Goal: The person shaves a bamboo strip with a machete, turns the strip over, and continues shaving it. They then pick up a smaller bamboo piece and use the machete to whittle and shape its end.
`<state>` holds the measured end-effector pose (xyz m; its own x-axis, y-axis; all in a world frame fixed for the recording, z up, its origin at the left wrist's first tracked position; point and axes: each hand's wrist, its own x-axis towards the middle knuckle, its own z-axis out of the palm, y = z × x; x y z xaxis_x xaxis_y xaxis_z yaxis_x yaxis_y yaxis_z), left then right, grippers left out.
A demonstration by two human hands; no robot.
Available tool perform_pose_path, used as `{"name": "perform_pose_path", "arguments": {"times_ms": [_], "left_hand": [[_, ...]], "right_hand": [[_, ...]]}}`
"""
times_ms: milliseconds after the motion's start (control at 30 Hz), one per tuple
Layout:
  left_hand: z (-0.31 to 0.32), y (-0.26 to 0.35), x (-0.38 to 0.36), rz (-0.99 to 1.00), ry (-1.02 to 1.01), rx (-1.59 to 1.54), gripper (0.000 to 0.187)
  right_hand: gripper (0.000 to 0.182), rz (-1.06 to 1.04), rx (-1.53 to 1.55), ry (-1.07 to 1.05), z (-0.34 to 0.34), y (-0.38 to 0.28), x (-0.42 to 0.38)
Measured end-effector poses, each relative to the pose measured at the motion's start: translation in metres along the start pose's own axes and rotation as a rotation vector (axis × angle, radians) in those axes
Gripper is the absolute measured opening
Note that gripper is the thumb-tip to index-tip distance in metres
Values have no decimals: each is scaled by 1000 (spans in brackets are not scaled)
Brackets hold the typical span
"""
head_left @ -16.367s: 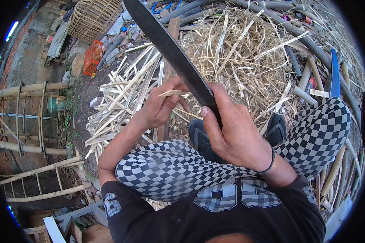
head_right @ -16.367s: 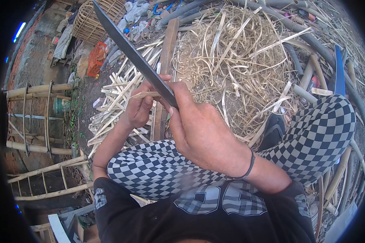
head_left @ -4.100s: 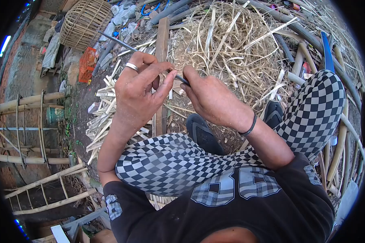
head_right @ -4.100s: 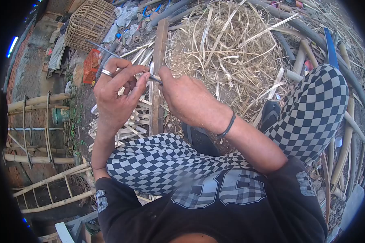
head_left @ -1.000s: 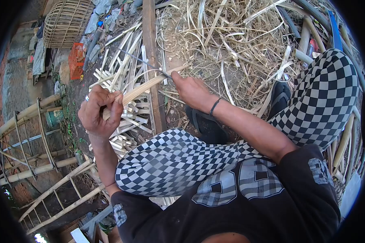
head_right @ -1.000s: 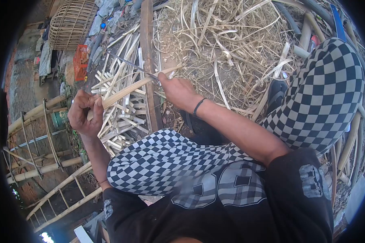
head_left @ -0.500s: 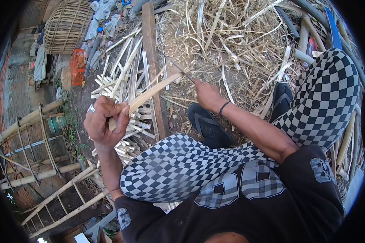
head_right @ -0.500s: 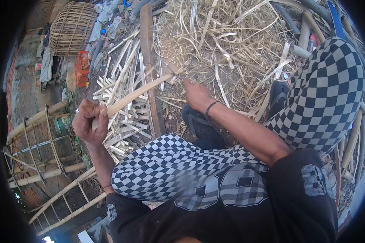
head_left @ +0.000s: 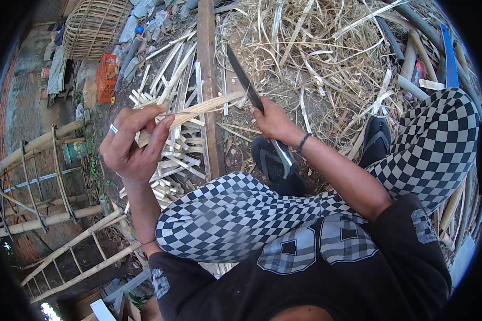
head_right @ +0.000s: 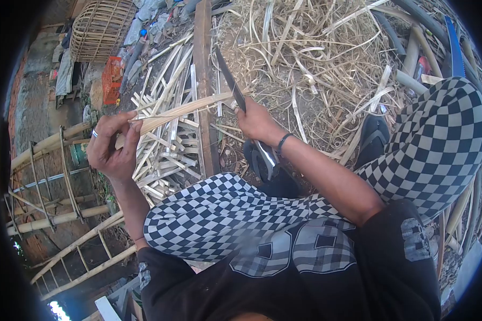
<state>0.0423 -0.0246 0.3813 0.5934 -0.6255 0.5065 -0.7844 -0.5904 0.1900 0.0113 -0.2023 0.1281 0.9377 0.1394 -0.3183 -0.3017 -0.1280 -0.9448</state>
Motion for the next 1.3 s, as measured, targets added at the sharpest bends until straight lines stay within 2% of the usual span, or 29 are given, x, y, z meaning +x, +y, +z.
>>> {"name": "perform_pose_path", "arguments": {"times_ms": [33,67,100,167,233,300,400,500,567,733,800,933,967,1033,1067,1133,1300], "left_hand": [[1,2,1,-52,5,-26,33],[1,2,2,-102,13,-54,36],[0,-1,2,-90,-26,-138,47],[7,2,5,-144,13,-213,52],[10,6,7,-245,24,-300,59],[9,12,13,-364,19,-344,51],[12,11,15,-430,8,-486,40],[13,7,18,-429,38,-535,39],[12,12,24,-516,57,-624,33],[23,-4,22,-359,55,-641,20],[25,-6,25,-141,-2,-627,22],[28,2,22,-343,-66,-866,18],[29,-1,19,-341,-57,-867,18],[31,-11,17,-244,-195,-969,19],[32,-11,17,-242,-178,-972,19],[32,-11,17,-255,-251,-996,11],[34,-21,15,-219,-254,-1033,10]], "right_hand": [[28,159,289,-87,-4,-14,-5],[28,147,285,-90,-5,-20,-6],[26,235,503,-74,-7,-26,-7],[23,351,868,-66,-12,-35,-10],[19,337,918,-54,-24,-44,-14],[19,367,998,11,-33,-54,-16],[19,299,953,45,-46,-67,-26],[20,213,921,26,-55,-84,-39],[20,172,907,33,-60,-99,-51],[21,41,801,19,-67,-124,-73],[22,-7,724,7,-70,-136,-84],[22,-83,655,9,-73,-152,-101],[22,-117,624,9,-74,-155,-105],[22,-131,605,8,-74,-162,-114],[23,-144,594,8,-74,-163,-118],[24,-178,582,-9,-73,-160,-119],[22,-190,569,-6,-69,-163,-125]]}}
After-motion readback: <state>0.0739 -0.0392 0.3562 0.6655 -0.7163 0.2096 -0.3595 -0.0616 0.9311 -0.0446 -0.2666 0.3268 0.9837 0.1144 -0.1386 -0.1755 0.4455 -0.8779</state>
